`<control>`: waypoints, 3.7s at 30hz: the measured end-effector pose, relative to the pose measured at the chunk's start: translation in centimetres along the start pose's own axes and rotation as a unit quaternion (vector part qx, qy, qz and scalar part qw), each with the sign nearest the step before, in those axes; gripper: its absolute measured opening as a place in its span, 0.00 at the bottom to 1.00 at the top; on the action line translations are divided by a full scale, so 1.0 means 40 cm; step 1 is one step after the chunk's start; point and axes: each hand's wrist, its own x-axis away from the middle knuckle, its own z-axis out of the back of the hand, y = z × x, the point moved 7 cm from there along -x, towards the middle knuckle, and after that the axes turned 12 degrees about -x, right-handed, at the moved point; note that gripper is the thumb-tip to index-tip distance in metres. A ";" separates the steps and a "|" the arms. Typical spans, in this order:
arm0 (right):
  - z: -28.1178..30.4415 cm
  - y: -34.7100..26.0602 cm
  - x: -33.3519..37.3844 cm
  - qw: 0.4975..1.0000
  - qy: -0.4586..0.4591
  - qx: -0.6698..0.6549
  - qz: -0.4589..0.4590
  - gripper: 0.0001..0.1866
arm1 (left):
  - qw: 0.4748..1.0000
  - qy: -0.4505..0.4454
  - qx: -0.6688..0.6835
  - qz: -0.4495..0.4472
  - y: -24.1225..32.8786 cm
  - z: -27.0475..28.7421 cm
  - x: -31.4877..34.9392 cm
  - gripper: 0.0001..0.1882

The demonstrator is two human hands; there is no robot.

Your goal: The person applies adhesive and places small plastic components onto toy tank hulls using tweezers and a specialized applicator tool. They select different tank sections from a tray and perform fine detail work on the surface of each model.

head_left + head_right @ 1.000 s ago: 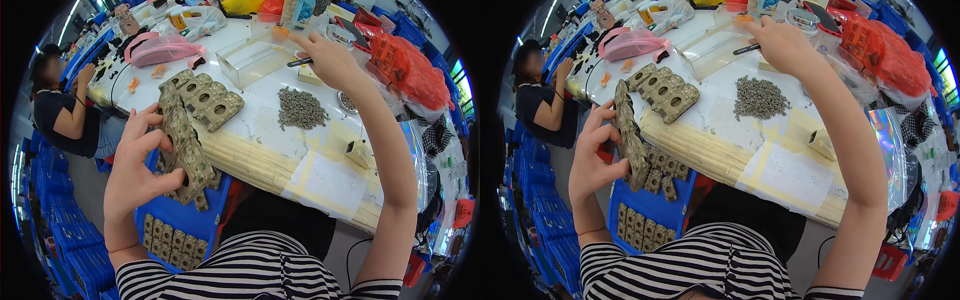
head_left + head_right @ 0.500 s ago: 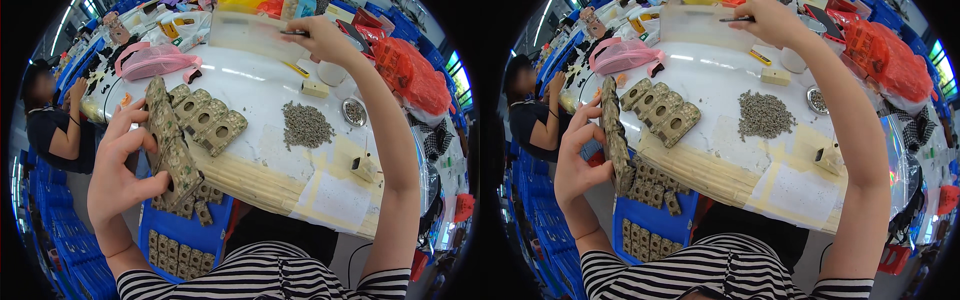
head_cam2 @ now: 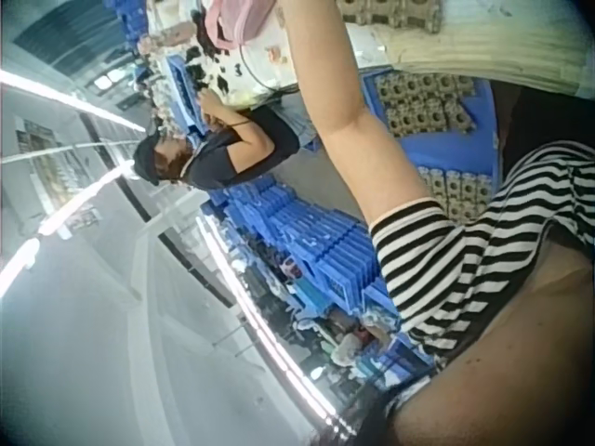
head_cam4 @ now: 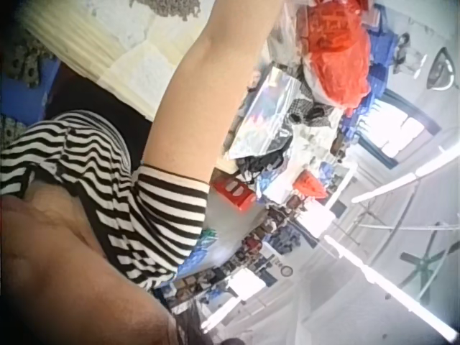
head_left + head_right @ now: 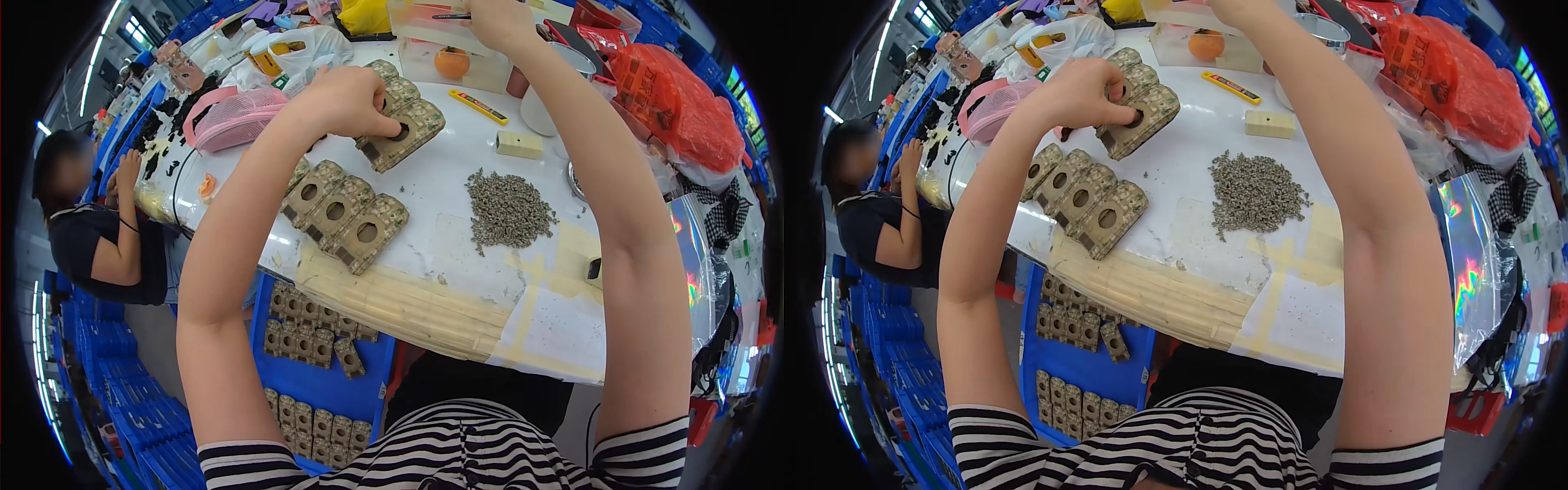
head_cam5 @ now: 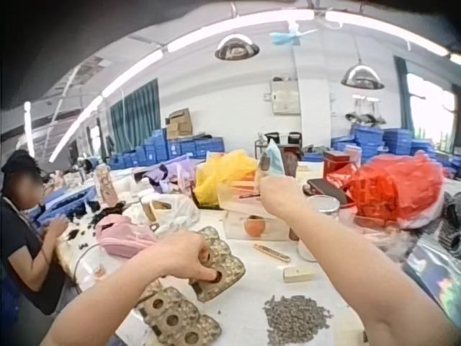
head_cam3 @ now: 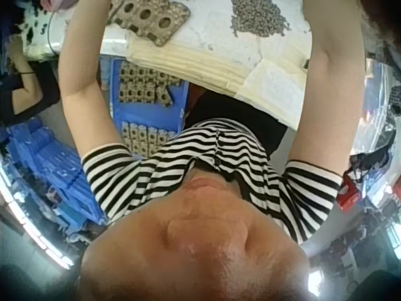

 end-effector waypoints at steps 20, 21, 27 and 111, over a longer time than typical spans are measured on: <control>0.468 -0.075 0.549 0.977 -0.006 -0.135 0.166 0.06 | 0.997 0.067 0.016 -0.021 -0.079 -0.114 -0.071 0.21; 0.488 -0.066 0.585 0.983 0.004 -0.124 0.139 0.08 | 0.996 0.084 0.003 -0.027 -0.066 -0.101 -0.059 0.20; 0.608 0.033 0.778 0.999 0.002 -0.043 -0.006 0.29 | 0.991 0.082 -0.033 -0.101 0.051 -0.105 0.007 0.16; 0.477 0.164 1.183 0.841 0.226 -0.463 -0.163 0.22 | 0.750 0.179 0.598 -0.221 0.427 0.049 0.310 0.30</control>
